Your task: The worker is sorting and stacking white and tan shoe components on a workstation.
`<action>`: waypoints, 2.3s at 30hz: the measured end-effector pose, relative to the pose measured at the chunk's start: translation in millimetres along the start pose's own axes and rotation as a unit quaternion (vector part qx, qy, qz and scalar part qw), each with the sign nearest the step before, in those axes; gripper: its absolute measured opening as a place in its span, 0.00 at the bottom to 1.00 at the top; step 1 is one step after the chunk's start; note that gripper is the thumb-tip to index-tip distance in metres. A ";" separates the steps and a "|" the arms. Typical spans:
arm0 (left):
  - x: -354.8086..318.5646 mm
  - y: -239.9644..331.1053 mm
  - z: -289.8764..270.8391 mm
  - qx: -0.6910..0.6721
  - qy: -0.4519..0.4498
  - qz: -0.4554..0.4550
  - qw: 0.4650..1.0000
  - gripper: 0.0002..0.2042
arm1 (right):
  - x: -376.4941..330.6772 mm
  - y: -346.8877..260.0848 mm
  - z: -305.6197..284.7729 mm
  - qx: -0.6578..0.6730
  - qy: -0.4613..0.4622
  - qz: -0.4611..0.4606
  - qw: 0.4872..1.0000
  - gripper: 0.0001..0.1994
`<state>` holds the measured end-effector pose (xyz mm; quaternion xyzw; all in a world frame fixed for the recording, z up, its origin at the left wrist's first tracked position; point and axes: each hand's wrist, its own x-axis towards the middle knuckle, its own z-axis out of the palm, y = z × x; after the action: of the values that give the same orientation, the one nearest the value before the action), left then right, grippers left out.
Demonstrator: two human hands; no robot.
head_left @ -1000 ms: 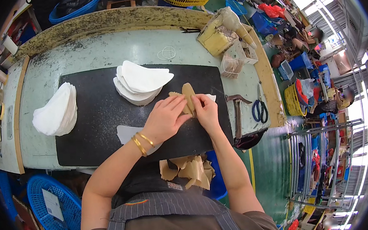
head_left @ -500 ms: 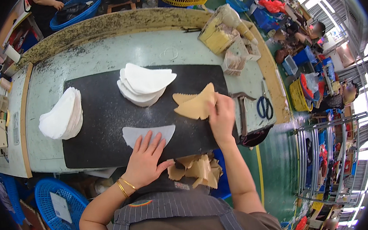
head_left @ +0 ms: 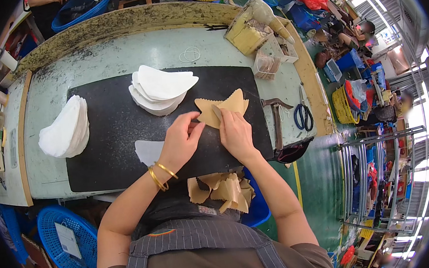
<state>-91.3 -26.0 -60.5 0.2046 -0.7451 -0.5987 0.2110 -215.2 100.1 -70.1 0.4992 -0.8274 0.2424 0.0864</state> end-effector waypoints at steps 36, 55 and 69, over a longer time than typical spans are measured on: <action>35.5 -3.1 48.0 0.312 0.138 0.198 0.919 0.21 | -16.9 46.2 -118.4 0.328 0.568 0.256 0.710 0.05; -102.2 37.7 -50.7 -0.056 0.151 -0.060 0.985 0.14 | -256.0 42.9 81.3 0.139 -0.037 0.202 0.969 0.16; -79.3 38.9 20.2 -0.262 0.069 -0.140 0.952 0.11 | -180.0 -27.3 -63.0 0.177 0.283 -0.003 0.942 0.13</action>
<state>-39.0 42.2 -31.9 0.2852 -0.5096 -0.7807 0.2224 -110.1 261.5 -76.1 0.4199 -0.7107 0.5162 0.2284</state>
